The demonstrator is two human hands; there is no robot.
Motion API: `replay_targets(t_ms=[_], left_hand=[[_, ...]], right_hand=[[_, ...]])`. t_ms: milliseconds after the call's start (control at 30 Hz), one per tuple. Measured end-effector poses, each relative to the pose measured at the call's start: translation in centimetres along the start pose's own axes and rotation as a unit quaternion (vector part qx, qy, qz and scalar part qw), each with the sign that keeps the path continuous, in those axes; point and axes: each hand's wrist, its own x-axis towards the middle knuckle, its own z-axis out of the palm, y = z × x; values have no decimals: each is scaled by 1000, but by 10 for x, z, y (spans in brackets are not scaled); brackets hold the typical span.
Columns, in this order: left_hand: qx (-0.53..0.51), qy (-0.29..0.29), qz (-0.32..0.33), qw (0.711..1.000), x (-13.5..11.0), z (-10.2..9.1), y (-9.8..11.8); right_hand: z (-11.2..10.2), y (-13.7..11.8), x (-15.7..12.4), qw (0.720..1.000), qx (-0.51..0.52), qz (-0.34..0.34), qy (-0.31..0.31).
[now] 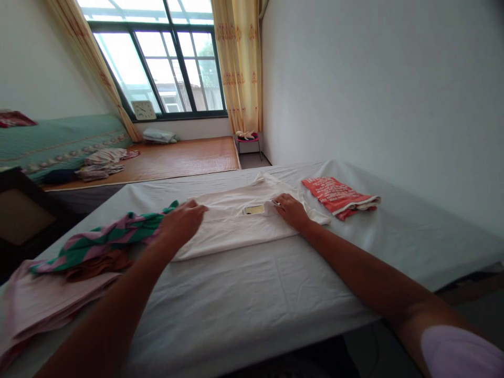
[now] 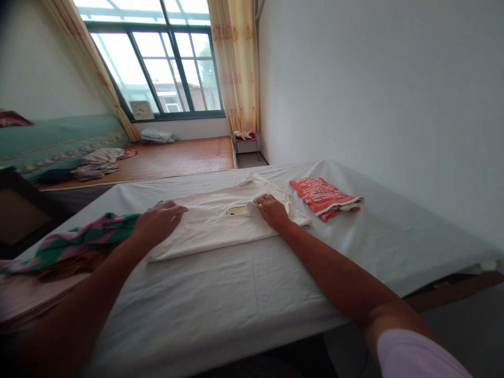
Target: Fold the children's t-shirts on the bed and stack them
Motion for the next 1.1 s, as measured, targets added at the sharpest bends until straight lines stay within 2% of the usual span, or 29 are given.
replay_targets(t_ms=[67,133,200,267,367,467,533,600,667,700,767,867,967,1100], left_hand=[[-52,-62,118,990,10,4,48],[-71,-100,184,975,22,18,91],[-71,-115,211,968,35,37,123],[-71,-123,192,971,49,56,140],[-93,-109,128,981,68,75,143],[-139,-121,98,978,80,78,128],[-166,-125,67,976,82,75,114],[-185,-66,21,980,81,73,102],[-205,17,21,978,78,75,98],[-218,46,51,974,77,78,99],[-238,66,142,959,75,87,108],[-241,61,224,942,76,100,126],[-242,49,237,940,77,106,138],[-239,38,210,947,79,107,135]], right_hand=[[0,1,0,1000,17,-8,4],[-1,3,-1,999,34,-19,9],[-4,5,-3,998,51,-30,17],[-7,8,-6,996,73,-41,25],[-9,11,-11,990,128,-63,21],[-9,12,-13,959,252,-93,-90],[-11,15,-11,922,349,-69,-149],[-16,24,-7,909,403,3,-110],[-23,39,-3,921,377,89,-32],[-27,48,-3,934,334,125,-8],[-31,67,-4,959,213,186,-4],[-28,85,-11,964,79,252,-38],[-18,87,-14,964,70,246,-68],[-13,86,-12,973,50,206,-87]])
